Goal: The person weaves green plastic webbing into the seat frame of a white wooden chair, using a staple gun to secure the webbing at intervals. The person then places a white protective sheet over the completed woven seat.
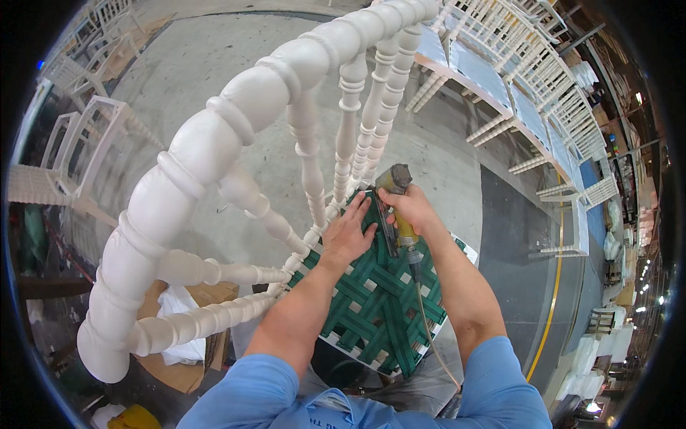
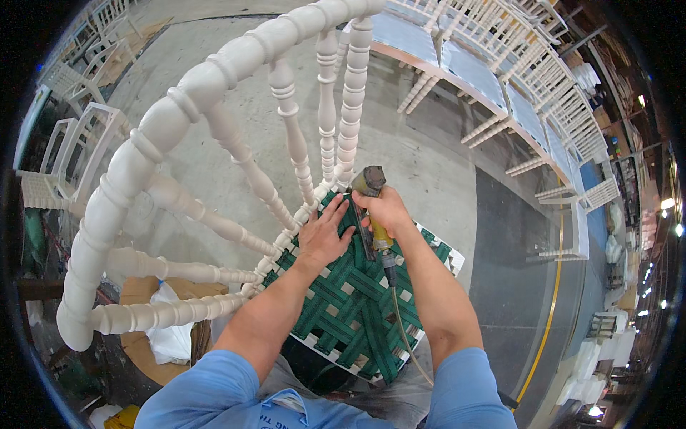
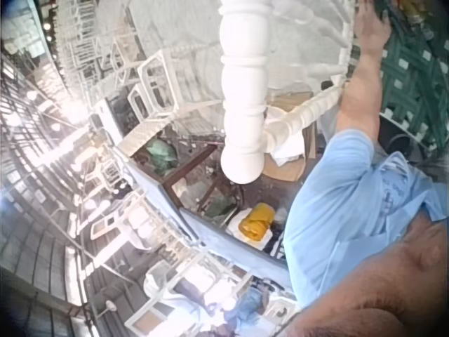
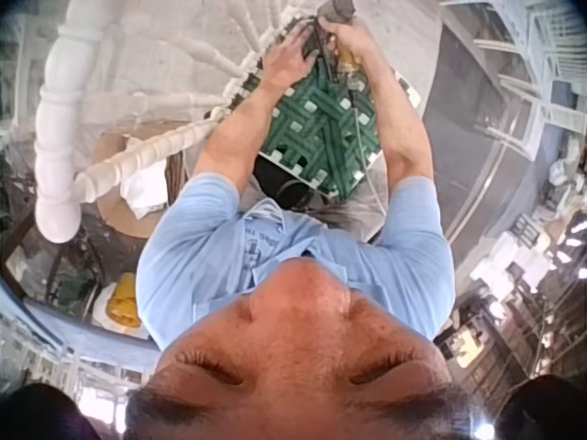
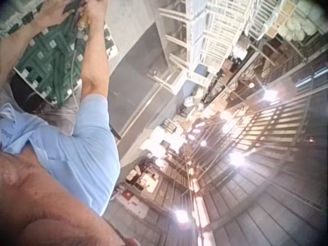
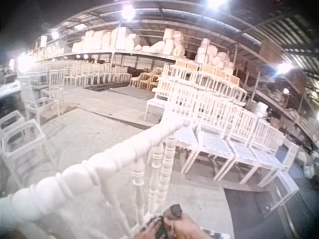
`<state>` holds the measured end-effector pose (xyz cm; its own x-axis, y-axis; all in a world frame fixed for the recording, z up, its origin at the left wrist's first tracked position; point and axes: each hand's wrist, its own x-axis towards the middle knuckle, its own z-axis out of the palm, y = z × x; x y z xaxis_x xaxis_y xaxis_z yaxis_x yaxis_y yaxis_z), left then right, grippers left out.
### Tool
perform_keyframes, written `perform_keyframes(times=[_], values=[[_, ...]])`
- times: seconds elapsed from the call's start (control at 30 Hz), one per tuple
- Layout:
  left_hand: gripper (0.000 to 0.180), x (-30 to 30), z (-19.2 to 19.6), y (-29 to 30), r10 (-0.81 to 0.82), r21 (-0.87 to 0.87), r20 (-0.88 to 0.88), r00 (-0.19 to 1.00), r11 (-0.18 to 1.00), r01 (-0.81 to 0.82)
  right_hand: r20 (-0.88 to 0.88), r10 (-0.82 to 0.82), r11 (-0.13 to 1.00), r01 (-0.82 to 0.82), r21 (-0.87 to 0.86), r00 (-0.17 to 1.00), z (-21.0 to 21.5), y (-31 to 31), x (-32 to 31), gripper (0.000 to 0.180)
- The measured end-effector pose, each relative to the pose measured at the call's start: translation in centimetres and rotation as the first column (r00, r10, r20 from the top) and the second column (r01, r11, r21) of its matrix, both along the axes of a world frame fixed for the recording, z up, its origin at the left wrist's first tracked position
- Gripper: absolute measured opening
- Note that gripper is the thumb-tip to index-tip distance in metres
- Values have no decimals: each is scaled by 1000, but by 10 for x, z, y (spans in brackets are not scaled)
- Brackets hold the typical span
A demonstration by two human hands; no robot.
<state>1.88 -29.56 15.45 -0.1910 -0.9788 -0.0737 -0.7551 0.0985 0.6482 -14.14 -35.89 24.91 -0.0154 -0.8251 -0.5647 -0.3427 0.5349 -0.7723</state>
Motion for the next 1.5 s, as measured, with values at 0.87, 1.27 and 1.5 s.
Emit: perform_keyframes(times=[0.87, 1.27, 1.5], values=[[36, 3, -20, 11, 87, -155, -219, 972, 980, -123, 17, 71, 997, -70, -25, 997, -1, 11, 16, 28], [35, 0, -20, 11, 115, -63, -239, 964, 989, -133, -80, 39, 995, -46, -89, 996, -12, 17, 12, 30], [33, 3, -19, 12, 113, -83, -215, 970, 987, -134, -143, 50, 996, -60, -67, 988, -7, 14, 10, 29]])
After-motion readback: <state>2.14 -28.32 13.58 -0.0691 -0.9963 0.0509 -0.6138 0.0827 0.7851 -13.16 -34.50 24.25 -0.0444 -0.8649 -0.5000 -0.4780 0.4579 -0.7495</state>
